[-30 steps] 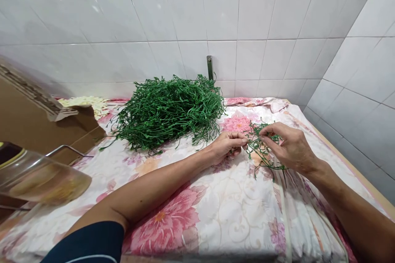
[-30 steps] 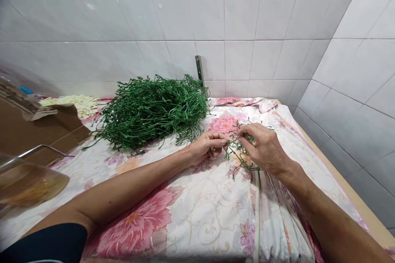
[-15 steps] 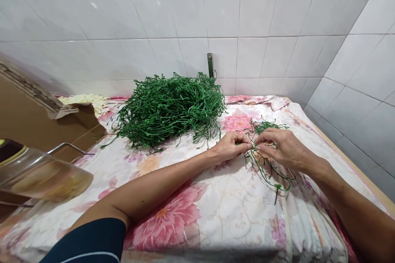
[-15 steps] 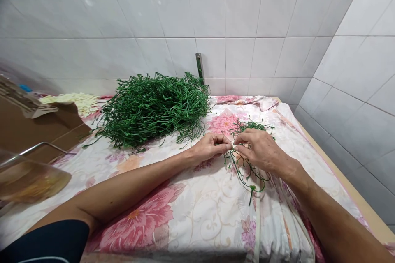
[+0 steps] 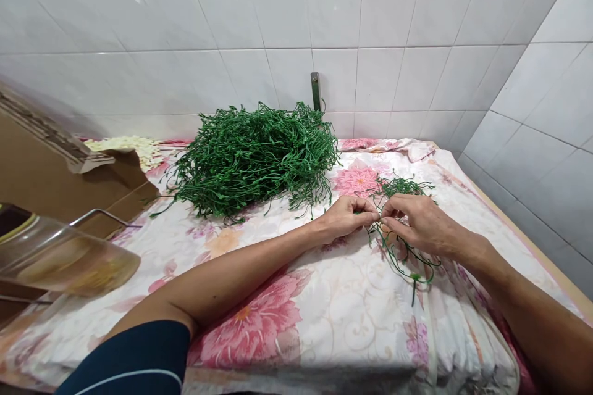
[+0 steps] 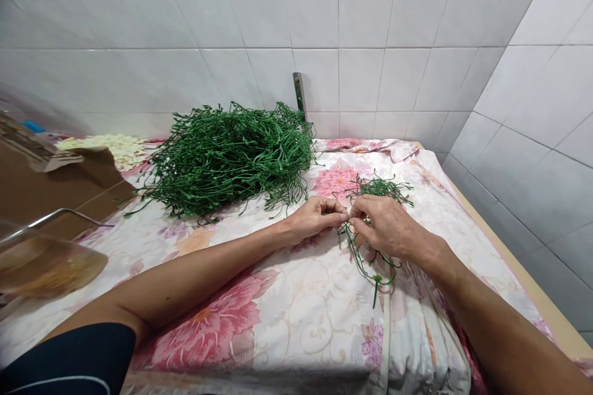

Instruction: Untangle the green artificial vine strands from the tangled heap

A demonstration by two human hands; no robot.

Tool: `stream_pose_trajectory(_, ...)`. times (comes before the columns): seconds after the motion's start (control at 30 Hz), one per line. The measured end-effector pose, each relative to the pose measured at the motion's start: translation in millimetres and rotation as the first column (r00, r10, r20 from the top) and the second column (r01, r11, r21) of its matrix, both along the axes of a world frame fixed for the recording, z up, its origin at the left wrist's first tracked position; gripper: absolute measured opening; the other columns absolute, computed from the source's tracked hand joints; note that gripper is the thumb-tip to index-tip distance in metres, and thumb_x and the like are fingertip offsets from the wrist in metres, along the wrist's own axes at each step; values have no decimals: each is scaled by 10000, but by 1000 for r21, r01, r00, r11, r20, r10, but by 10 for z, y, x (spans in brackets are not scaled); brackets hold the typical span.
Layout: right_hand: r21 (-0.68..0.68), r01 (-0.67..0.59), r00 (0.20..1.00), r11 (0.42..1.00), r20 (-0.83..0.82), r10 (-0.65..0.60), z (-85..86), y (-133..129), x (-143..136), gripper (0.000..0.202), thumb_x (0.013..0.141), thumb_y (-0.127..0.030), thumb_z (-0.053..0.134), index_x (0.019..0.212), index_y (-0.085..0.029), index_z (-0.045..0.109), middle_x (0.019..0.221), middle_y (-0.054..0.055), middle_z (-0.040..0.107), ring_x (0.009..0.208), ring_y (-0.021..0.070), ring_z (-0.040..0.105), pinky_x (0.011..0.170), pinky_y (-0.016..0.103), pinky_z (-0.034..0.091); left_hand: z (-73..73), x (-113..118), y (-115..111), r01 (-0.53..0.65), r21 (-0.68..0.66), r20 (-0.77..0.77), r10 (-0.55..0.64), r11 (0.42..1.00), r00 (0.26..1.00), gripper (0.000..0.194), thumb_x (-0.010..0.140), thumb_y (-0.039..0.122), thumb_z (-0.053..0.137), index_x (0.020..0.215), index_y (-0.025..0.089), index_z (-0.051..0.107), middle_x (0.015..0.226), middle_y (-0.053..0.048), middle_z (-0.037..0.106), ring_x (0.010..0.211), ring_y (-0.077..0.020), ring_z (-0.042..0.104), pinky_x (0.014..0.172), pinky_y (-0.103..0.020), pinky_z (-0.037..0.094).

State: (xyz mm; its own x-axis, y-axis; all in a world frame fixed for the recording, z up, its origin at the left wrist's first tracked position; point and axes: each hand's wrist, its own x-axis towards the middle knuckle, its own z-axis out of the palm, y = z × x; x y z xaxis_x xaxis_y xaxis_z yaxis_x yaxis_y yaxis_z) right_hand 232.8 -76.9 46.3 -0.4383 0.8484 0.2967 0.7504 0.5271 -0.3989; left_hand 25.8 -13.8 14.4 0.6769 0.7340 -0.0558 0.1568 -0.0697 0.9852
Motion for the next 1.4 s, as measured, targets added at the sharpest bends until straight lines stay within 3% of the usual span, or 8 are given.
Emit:
stream_pose_trajectory(0.23,-69,13,1000,998,0,-13,2,-5,-8,52,887,-178,602,871,-210,639,843,7,684,754,162,610,720,290,429,-3,3,-5,16,-43,13,-16,999,1000,380,766,490,766,778,122,676,560,48,492,451,-48,355,436,-208,228)
stream_pose_trajectory(0.4,-95,46,998,994,36,-43,-20,-11,-11,48,861,-165,583,855,-209,600,817,6,658,734,164,574,682,283,398,39,17,-41,-48,-39,-45,46,998,998,258,786,376,741,793,128,672,521,51,500,413,-50,361,417,-200,243)
stream_pose_trajectory(0.53,-102,25,999,994,47,-20,-38,-2,-3,56,861,-159,562,856,-211,582,807,1,641,714,155,548,658,275,379,35,6,-44,-86,-110,-101,75,990,992,210,789,346,729,816,149,661,474,74,459,372,-48,330,398,-194,237)
stream_pose_trajectory(0.77,-117,21,1000,993,16,-20,-8,-16,-10,68,882,-167,536,846,-217,564,759,-13,636,656,141,523,621,271,353,-70,-11,16,-38,-154,-44,32,987,999,372,745,490,785,844,157,653,499,82,428,384,-44,292,383,-200,164)
stream_pose_trajectory(0.97,-131,47,997,990,-49,-53,23,6,48,57,847,-161,554,825,-212,567,720,-14,646,633,135,537,608,261,387,30,-38,37,87,-203,15,-85,975,996,515,670,578,840,882,139,675,653,43,539,428,-21,270,403,-211,131)
stream_pose_trajectory(1.07,-186,41,992,982,-110,-63,56,7,54,69,823,-144,563,816,-213,569,701,-23,652,622,129,546,606,252,409,69,-56,53,115,-217,1,-118,969,993,511,654,577,855,831,132,679,631,40,517,444,-30,283,418,-219,144)
stream_pose_trajectory(1.27,-216,-31,988,976,-154,-2,127,-23,46,76,801,-141,566,777,-209,591,718,-15,641,646,132,544,618,261,413,100,-80,71,102,-146,-36,-109,984,993,495,678,597,829,669,136,651,502,78,330,443,-42,210,445,-247,98)
stream_pose_trajectory(1.4,-294,-41,969,955,-244,-33,144,-22,56,70,780,-140,570,767,-207,587,705,-13,615,643,135,532,603,264,417,98,-87,92,106,-161,-10,-109,981,994,412,714,526,811,785,126,737,516,58,423,446,-54,276,445,-239,148)
